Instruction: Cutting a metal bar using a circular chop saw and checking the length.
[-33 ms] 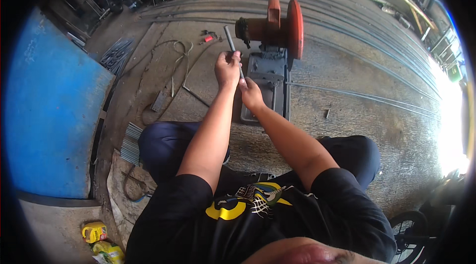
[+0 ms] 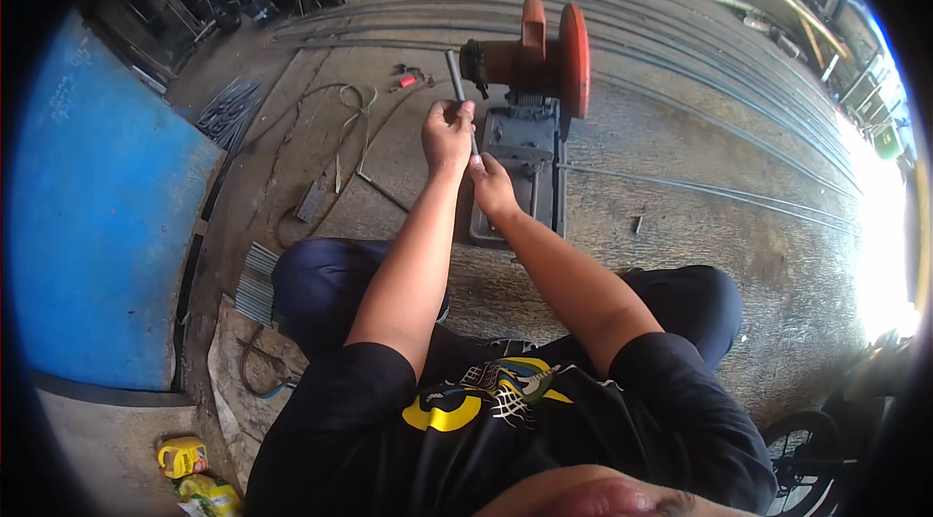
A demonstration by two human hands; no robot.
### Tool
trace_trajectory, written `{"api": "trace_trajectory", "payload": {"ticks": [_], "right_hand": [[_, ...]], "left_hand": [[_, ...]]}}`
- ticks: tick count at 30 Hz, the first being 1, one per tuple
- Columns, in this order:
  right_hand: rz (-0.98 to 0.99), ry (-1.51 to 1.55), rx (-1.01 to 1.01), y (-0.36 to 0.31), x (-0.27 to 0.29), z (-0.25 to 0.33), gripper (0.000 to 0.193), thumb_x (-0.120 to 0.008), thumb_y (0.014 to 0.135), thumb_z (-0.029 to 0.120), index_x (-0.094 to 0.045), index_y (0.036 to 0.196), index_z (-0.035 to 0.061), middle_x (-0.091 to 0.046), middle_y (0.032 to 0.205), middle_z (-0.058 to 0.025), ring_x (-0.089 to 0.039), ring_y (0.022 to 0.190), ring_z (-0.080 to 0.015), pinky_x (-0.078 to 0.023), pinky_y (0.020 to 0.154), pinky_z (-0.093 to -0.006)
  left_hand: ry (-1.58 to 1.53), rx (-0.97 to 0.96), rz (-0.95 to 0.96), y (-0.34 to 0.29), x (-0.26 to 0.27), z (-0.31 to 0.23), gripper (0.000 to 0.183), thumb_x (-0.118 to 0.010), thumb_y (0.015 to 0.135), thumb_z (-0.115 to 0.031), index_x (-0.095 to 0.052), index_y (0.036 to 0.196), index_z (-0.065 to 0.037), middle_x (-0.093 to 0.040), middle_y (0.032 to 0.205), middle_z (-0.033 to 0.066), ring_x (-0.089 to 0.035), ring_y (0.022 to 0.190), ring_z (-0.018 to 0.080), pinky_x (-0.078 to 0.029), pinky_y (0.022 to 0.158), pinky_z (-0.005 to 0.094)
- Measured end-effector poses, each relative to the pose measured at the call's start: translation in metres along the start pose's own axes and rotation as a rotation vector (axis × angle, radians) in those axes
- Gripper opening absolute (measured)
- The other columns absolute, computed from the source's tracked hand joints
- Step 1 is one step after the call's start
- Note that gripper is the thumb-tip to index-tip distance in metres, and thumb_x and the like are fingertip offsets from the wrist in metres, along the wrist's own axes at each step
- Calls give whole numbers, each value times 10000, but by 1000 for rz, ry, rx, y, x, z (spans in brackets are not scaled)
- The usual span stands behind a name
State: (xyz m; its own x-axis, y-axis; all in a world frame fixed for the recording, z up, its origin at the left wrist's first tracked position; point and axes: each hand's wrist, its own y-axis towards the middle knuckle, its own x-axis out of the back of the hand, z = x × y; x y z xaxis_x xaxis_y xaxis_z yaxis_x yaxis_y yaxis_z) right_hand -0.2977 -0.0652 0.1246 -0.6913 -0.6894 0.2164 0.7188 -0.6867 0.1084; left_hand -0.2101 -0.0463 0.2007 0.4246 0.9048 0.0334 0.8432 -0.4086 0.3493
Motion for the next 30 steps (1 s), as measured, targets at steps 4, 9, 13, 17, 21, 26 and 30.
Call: {"api": "trace_trajectory", "payload": {"ticks": [4,9,13,17,21,26,30], "right_hand": [[-63,416,-6,-27,28,45,339,-401,1003,356,-523,987,40,-512,739,-32,-499,637,-135,-432,613,-316],[103,723,44,-45,86,89,333,-331,1014,382,-494,955,98,-527,724,-28,-470,565,-124,-390,525,-264],[-35,872,-62,-59,128,104,328,-364,1006,379,-514,1028,88,-493,681,-35,-472,559,-140,-399,533,-266],[-352,784,-67,-58,176,47,380,-394,994,395,-548,952,50,-448,641,-12,-410,515,-127,-369,501,-250],[-452,791,-239,-60,213,-33,409,-397,989,401,-572,854,56,-430,618,9,-384,501,-108,-329,471,-250],[-402,892,-438,-55,220,-114,428,-388,981,460,-541,859,79,-384,610,14,-358,511,-114,-297,467,-255],[-99,1330,-390,-31,214,-100,410,-381,965,518,-488,876,132,-287,556,28,-254,468,-107,-230,442,-258]], "left_hand": [[47,-158,66,-19,-8,-57,277,-699,858,-259,-561,797,-26,-573,656,6,-534,556,87,-442,521,250],[3,-134,220,-32,-42,-99,359,-756,789,-337,-589,784,-18,-611,651,53,-592,619,156,-464,592,319],[-147,-243,402,-27,-81,-104,277,-722,821,-290,-601,787,-44,-623,708,45,-602,681,157,-472,665,302],[-116,-419,75,15,-104,-158,306,-640,863,-332,-562,824,-39,-617,737,89,-615,675,223,-482,629,337],[171,-518,3,103,-129,-158,314,-649,767,-288,-619,939,-26,-657,855,153,-637,826,321,-500,778,402],[110,203,471,137,-154,-103,381,-659,784,-366,-663,976,-38,-660,1003,91,-630,907,213,-495,785,379],[-252,471,621,156,-139,-57,315,-592,852,-326,-602,1052,-82,-610,976,60,-614,893,205,-503,789,388]]}}
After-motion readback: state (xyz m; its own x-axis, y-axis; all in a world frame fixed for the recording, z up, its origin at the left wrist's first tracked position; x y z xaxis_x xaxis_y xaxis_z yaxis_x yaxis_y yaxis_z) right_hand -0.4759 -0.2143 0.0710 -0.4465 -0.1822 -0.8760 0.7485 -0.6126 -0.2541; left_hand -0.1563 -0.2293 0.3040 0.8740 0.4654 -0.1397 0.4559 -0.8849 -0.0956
